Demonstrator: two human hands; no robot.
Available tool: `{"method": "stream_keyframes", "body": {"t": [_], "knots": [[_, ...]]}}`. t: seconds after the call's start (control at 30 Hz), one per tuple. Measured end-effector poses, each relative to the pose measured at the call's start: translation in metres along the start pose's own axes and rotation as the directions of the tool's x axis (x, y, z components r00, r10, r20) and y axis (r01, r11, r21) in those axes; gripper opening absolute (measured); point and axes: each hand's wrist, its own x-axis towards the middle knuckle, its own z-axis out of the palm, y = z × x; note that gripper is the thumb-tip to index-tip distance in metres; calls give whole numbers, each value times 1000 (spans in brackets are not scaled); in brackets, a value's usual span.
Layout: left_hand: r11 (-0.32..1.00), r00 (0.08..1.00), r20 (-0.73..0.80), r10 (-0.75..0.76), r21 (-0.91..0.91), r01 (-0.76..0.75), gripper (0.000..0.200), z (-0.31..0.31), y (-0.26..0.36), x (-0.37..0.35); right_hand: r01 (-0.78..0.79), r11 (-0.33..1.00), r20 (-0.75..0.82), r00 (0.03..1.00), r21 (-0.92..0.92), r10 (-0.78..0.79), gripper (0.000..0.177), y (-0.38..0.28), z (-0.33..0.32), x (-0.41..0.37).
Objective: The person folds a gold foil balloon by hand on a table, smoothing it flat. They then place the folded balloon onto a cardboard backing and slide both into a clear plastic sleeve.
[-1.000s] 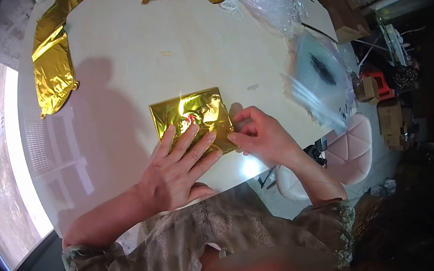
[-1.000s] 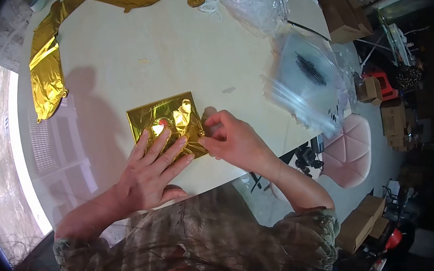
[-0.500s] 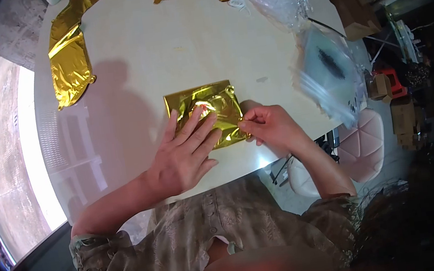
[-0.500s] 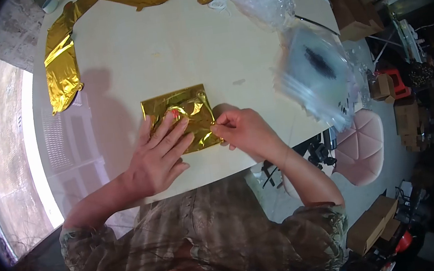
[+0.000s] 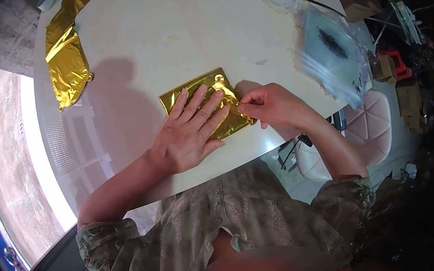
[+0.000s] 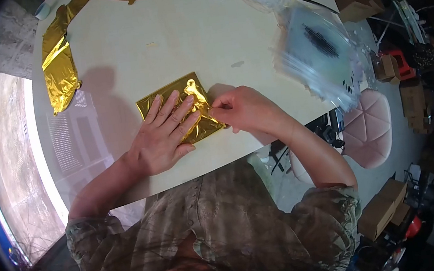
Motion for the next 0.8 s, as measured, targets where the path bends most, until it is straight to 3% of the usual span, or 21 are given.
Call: {"method": "stream_keyframes", "body": {"t": [0.07, 0.13, 0.27, 0.33, 0.47, 0.57, 0.67, 0.73, 0.8], "knots": [[1000, 1000, 1, -8, 5, 8, 74, 0, -1, -1, -23, 998, 11, 1000, -58, 24, 28, -10, 1, -6], [1000, 1000, 16, 1, -21, 0, 81, 1, -2, -1, 89, 918, -194, 965, -387, -175, 31, -15, 7, -11], [1000, 999, 39, 1, -15, 0, 81, 0, -2, -2, 118, 942, -288, 934, -313, -213, 33, -15, 11, -1], [1000, 998, 54, -11, -14, 12, 83, -2, -1, -1, 60, 967, -224, 968, -248, -117, 31, -15, 7, 12], [999, 999, 40, -22, -23, 23, 84, -4, 0, -1, 132, 981, -157, 976, -143, -154, 29, 3, 3, 32], [999, 999, 45, -17, -32, 18, 83, -4, 0, -1, 38, 994, -38, 998, -99, -42, 28, -9, -5, 30], [999, 999, 50, -15, -33, 17, 81, -6, 1, 0, -25, 991, -14, 1000, -130, 23, 29, -14, -7, 28], [1000, 999, 51, -9, -15, 10, 79, -5, 1, 0, 66, 965, -2, 998, -253, -69, 28, -13, -7, 29], [1000, 998, 62, -11, -8, 12, 79, -4, 1, 0, 54, 937, -9, 998, -345, -61, 27, -22, -8, 27]]}}
